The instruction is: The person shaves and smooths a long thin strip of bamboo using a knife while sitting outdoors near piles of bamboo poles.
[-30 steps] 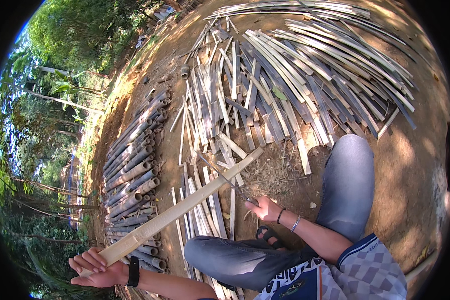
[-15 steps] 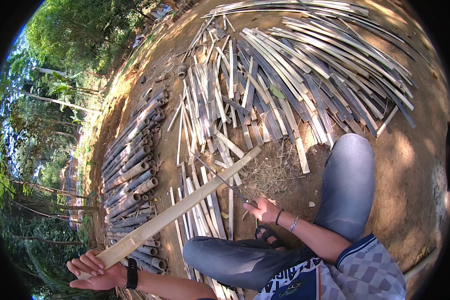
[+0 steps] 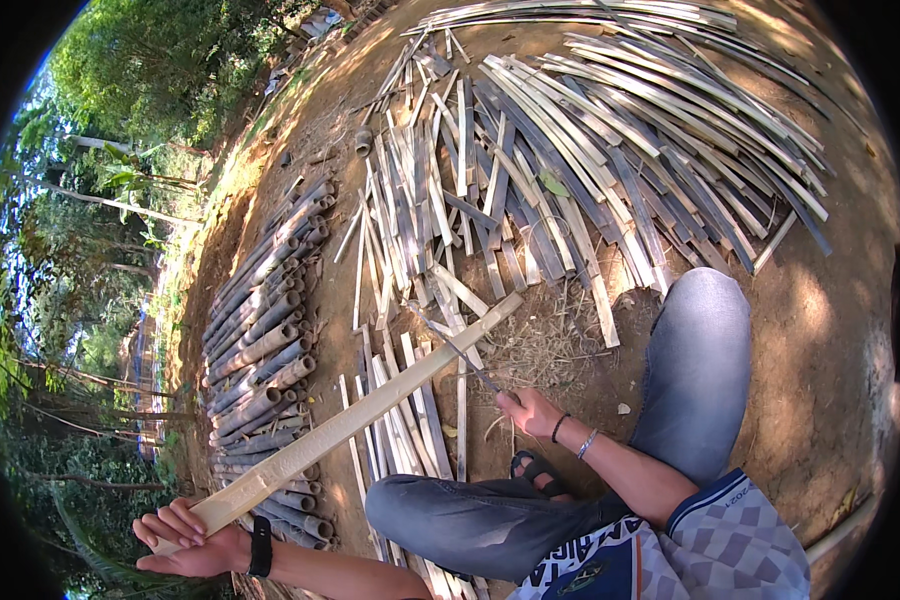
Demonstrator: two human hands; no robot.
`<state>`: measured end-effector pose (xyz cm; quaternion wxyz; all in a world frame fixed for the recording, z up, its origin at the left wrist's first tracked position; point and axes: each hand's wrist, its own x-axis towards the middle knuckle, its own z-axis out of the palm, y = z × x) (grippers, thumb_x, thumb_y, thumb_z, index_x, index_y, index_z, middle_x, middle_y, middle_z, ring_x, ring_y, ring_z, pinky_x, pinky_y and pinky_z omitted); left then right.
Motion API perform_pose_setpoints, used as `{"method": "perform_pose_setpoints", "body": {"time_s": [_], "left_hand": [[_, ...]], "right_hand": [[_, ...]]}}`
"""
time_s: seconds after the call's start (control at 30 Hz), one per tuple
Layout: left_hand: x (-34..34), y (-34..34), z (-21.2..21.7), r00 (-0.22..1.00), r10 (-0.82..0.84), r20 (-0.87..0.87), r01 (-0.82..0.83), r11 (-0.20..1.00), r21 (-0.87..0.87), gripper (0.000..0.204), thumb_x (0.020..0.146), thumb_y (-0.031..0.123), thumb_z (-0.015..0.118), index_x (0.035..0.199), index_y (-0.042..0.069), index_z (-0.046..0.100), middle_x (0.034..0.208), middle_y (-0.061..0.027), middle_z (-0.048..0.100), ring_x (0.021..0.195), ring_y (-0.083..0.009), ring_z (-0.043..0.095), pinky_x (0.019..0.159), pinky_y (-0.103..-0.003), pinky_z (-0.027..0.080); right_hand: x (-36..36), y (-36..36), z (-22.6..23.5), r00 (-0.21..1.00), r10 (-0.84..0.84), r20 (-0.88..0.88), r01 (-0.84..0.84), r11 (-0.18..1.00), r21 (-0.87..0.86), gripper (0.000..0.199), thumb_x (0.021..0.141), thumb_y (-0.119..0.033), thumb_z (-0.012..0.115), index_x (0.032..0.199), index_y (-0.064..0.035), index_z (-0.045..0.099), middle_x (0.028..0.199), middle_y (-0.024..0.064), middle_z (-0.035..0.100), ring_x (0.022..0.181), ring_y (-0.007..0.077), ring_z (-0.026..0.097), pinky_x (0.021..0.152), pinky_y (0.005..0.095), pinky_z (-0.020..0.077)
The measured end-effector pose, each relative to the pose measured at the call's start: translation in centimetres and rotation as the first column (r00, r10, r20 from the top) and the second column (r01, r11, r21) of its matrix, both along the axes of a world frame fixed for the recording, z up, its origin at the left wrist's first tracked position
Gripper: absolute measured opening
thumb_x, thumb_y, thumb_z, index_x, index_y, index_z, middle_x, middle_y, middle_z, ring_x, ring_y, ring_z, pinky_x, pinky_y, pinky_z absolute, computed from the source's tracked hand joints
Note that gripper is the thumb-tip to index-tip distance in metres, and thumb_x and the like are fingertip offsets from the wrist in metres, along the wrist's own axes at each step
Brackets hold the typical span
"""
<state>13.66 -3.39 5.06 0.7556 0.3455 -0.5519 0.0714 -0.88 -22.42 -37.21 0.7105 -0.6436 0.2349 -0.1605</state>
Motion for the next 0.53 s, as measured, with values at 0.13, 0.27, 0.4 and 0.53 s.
{"method": "perform_pose_setpoints", "body": {"time_s": [0.13, 0.27, 0.4, 0.53], "left_hand": [[-0.3, -0.8, -0.1, 1.0, 0.001, -0.019, -0.001, 1.0, 0.012, 0.041, 0.097, 0.046, 0.041, 0.078, 0.009, 0.041, 0.05, 0.0023, 0.03, 0.038, -0.0061, 0.029, 0.035, -0.018, 0.026], [0.1, 0.0, 0.1, 0.999, -0.001, -0.039, 0.001, 1.0, 0.016, 0.041, 0.095, 0.046, 0.045, 0.078, 0.009, 0.044, 0.051, 0.0024, 0.03, 0.039, -0.0064, 0.029, 0.036, -0.019, 0.025], [0.3, 0.2, -0.1, 0.999, 0.037, -0.024, -0.036, 0.999, 0.007, 0.04, 0.098, 0.045, 0.04, 0.078, 0.01, 0.04, 0.05, 0.0024, 0.029, 0.038, -0.0062, 0.029, 0.035, -0.019, 0.027], [0.3, 0.2, -0.2, 1.0, 0.006, -0.027, -0.005, 1.0, 0.017, 0.039, 0.097, 0.044, 0.042, 0.079, 0.01, 0.04, 0.05, 0.0022, 0.029, 0.038, -0.0063, 0.029, 0.036, -0.019, 0.027]], "right_hand": [[0.4, -1.2, -5.6, 0.963, -0.128, -0.238, 0.108, 0.989, -0.096, 0.057, 0.093, -0.048, 0.048, 0.066, 0.0019, 0.055, 0.046, 0.0148, 0.046, 0.046, 0.027, 0.052, 0.05, 0.042, 0.0404], [1.0, -0.6, -3.3, 0.976, -0.13, -0.177, 0.134, 0.991, 0.012, 0.057, 0.093, -0.047, 0.049, 0.062, 0.0008, 0.052, 0.048, 0.0092, 0.046, 0.046, 0.0196, 0.044, 0.048, 0.0405, 0.0369], [-0.1, 0.5, -0.9, 0.998, 0.043, -0.055, -0.036, 0.993, 0.114, 0.05, 0.093, -0.044, 0.051, 0.068, 0.0002, 0.052, 0.052, 0.005, 0.047, 0.05, 0.0143, 0.041, 0.05, 0.0365, 0.0368], [0.2, -0.6, -3.2, 0.992, -0.056, -0.115, 0.051, 0.998, -0.044, 0.047, 0.091, -0.043, 0.053, 0.075, 0.0007, 0.056, 0.053, 0.0049, 0.049, 0.052, 0.018, 0.042, 0.053, 0.037, 0.0389]]}}
